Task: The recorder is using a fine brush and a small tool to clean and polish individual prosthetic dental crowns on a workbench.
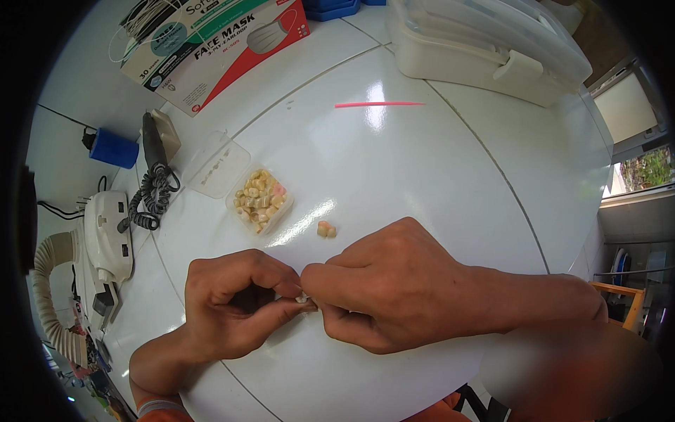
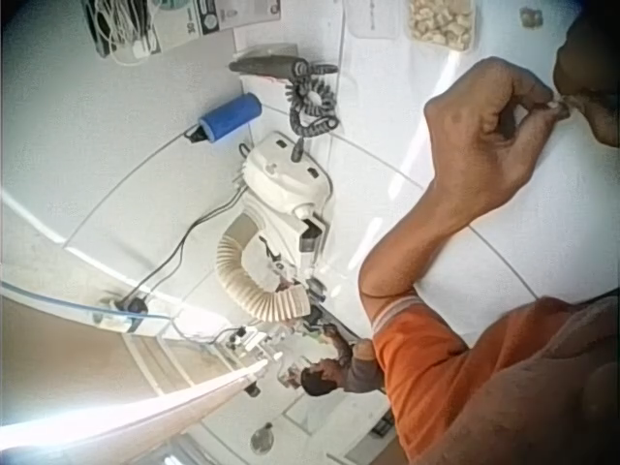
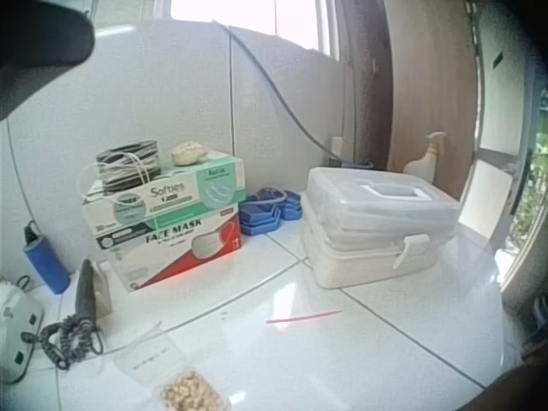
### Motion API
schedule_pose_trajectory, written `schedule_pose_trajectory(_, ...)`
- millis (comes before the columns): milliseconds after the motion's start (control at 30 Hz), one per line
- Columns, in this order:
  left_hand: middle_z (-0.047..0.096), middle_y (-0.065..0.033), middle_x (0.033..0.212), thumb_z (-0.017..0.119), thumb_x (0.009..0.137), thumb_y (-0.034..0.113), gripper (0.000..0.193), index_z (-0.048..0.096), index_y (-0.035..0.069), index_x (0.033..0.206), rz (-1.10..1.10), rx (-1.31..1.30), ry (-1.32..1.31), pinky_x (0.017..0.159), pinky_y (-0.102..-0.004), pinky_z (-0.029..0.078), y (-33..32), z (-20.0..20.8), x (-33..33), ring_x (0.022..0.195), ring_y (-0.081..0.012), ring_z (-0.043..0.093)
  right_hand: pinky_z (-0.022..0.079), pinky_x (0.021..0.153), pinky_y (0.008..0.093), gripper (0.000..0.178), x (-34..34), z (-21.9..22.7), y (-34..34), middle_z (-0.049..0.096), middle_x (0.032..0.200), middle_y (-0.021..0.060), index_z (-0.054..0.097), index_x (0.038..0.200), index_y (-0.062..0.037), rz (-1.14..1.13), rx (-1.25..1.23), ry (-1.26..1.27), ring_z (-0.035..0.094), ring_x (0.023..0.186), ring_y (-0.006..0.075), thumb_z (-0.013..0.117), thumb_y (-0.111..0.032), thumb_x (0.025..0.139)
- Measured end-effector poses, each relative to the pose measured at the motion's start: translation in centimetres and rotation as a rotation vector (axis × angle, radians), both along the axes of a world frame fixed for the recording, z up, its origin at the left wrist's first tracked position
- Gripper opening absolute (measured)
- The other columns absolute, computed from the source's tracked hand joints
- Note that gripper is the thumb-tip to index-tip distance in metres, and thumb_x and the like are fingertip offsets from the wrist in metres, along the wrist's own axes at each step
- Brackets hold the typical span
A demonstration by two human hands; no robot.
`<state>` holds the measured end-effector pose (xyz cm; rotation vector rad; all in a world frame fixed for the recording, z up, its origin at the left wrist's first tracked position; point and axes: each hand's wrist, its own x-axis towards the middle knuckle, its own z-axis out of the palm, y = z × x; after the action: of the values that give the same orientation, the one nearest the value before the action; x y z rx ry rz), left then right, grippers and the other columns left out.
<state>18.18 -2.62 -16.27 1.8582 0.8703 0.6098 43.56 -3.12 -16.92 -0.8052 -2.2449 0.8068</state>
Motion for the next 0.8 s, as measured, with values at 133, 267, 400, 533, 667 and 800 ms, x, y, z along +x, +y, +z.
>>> schedule_pose_trajectory(133, 0.08, -0.0113, 0.094, 0.088, 0.086, -0.004, 0.016, 0.075, -0.002, 0.094, 0.024, -0.038, 0.028, 0.067, -0.0248, 0.059, -0.07, 0.38, 0.08, 0.083, -0.0136, 0.077, 0.044, 0.047, 0.0375, 0.015, 0.03, 0.16, 0.06, 0.057, 0.063, 0.0013, 0.061, 0.084, -0.0093, 0.004, -0.004, -0.007, 0.059, 0.053, 0.022, 0.074, -0.003, 0.08)
schedule_pose_trajectory(267, 0.08, -0.0119, 0.094, 0.088, 0.086, -0.005, 0.016, 0.075, -0.003, 0.094, 0.015, -0.04, -0.01, 0.071, -0.0262, 0.06, -0.07, -0.02, -0.01, 0.084, -0.0153, 0.078, 0.043, 0.045, 0.0372, 0.017, 0.15, 0.12, 0.09, 0.055, 0.061, 0.0019, 0.06, 0.083, -0.0095, 0.008, -0.013, 0.053, 0.057, 0.05, 0.022, 0.073, -0.001, 0.079)
schedule_pose_trajectory(400, 0.08, -0.0119, 0.094, 0.088, 0.086, -0.005, 0.016, 0.074, -0.002, 0.094, 0.015, -0.049, -0.012, 0.072, -0.0265, 0.061, -0.13, 0.03, -0.02, 0.084, -0.0154, 0.078, 0.042, 0.045, 0.0373, 0.018, 0.05, 0.0, 0.06, 0.054, 0.06, 0.002, 0.06, 0.083, -0.0095, 0.009, -0.012, 0.054, 0.056, 0.048, 0.0221, 0.074, 0.0, 0.078)
schedule_pose_trajectory(533, 0.08, -0.0118, 0.095, 0.088, 0.086, -0.005, 0.016, 0.074, -0.002, 0.094, 0.014, -0.043, -0.002, 0.072, -0.0264, 0.061, -0.09, 0.24, 0.01, 0.083, -0.015, 0.078, 0.043, 0.046, 0.0369, 0.017, -0.02, -0.09, 0.0, 0.055, 0.062, 0.0016, 0.06, 0.083, -0.0096, -0.001, 0.002, 0.031, 0.057, 0.05, 0.0215, 0.074, -0.001, 0.079)
schedule_pose_trajectory(667, 0.08, -0.0116, 0.095, 0.088, 0.085, -0.005, 0.017, 0.074, -0.003, 0.095, 0.007, -0.038, 0.018, 0.071, -0.0263, 0.06, 0.01, 0.22, 0.0, 0.083, -0.0147, 0.077, 0.045, 0.047, 0.0368, 0.016, -0.01, -0.22, -0.07, 0.056, 0.064, 0.0013, 0.06, 0.084, -0.0095, 0.002, -0.004, 0.012, 0.059, 0.053, 0.0211, 0.074, -0.003, 0.081)
schedule_pose_trajectory(800, 0.08, -0.0116, 0.095, 0.088, 0.086, -0.006, 0.017, 0.074, -0.003, 0.095, 0.013, -0.04, 0.008, 0.071, -0.026, 0.059, -0.1, 0.11, -0.06, 0.083, -0.0149, 0.077, 0.045, 0.047, 0.0371, 0.016, 0.03, 0.11, 0.1, 0.056, 0.065, 0.0012, 0.06, 0.084, -0.0094, 0.014, 0.0, -0.006, 0.059, 0.054, 0.0214, 0.074, -0.003, 0.081)
